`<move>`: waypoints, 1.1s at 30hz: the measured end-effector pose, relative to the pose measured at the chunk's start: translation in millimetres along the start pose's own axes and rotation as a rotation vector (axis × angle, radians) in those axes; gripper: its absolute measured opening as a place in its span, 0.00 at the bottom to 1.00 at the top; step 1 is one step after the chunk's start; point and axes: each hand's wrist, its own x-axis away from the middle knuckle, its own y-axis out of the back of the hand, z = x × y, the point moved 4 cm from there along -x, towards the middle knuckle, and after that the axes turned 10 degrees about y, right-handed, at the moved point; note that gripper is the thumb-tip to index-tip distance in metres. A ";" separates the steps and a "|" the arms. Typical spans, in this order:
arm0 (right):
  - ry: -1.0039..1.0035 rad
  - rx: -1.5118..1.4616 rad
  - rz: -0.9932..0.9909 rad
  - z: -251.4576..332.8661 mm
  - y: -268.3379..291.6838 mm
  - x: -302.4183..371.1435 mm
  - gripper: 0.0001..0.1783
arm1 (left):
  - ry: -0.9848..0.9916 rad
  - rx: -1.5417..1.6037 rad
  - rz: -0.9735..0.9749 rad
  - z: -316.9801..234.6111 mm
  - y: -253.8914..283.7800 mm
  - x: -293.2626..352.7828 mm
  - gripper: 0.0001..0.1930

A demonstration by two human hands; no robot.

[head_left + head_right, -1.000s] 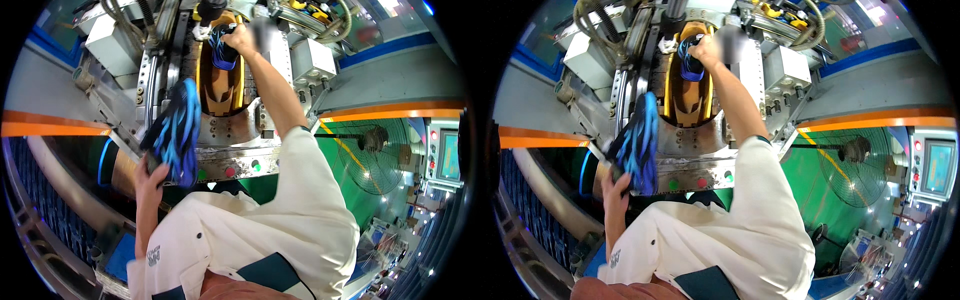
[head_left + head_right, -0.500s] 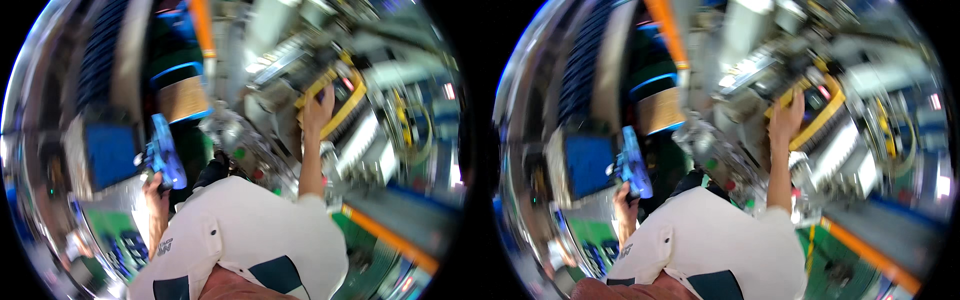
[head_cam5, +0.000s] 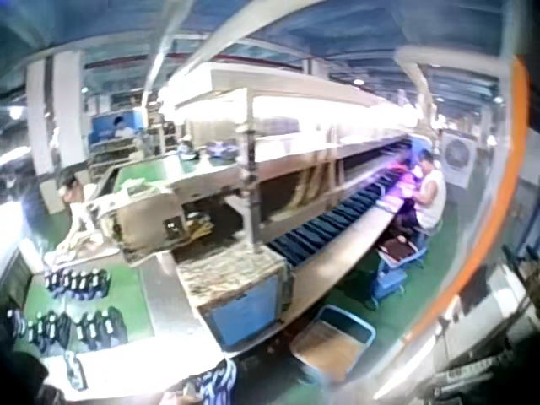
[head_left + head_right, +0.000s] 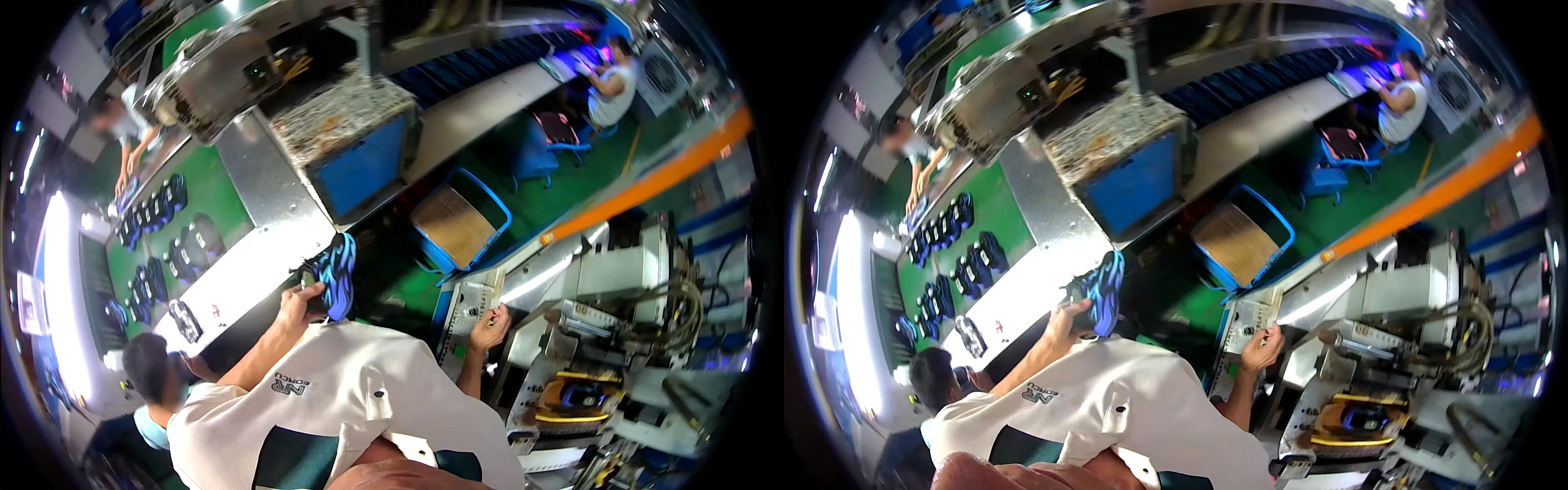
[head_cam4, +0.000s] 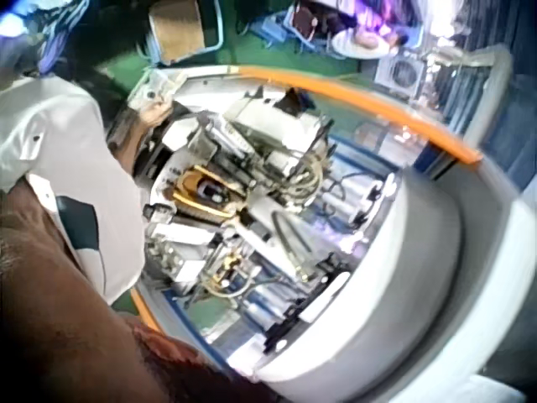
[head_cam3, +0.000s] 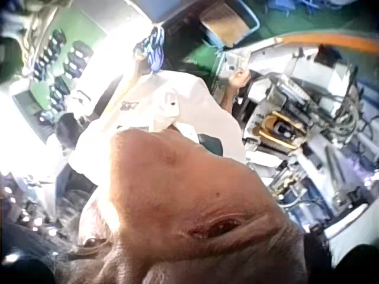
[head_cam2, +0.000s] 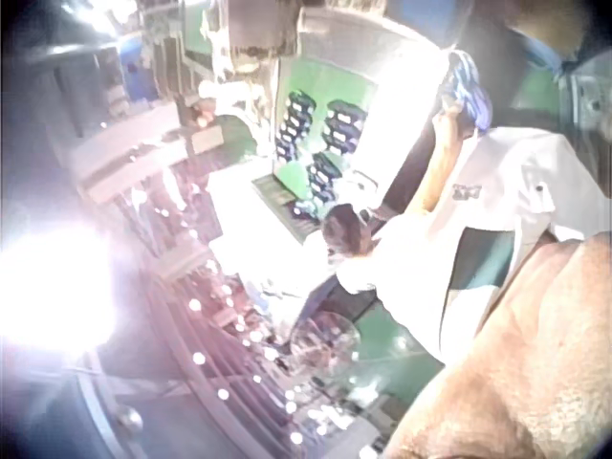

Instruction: The person places shoes into a machine for processing, removes them, and then places them onto a conveyor belt.

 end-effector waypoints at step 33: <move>0.577 0.008 1.082 723.4 -544.4 -568.1 0.38 | -0.845 -0.501 -1.035 -412.5 527.8 -491.3 0.42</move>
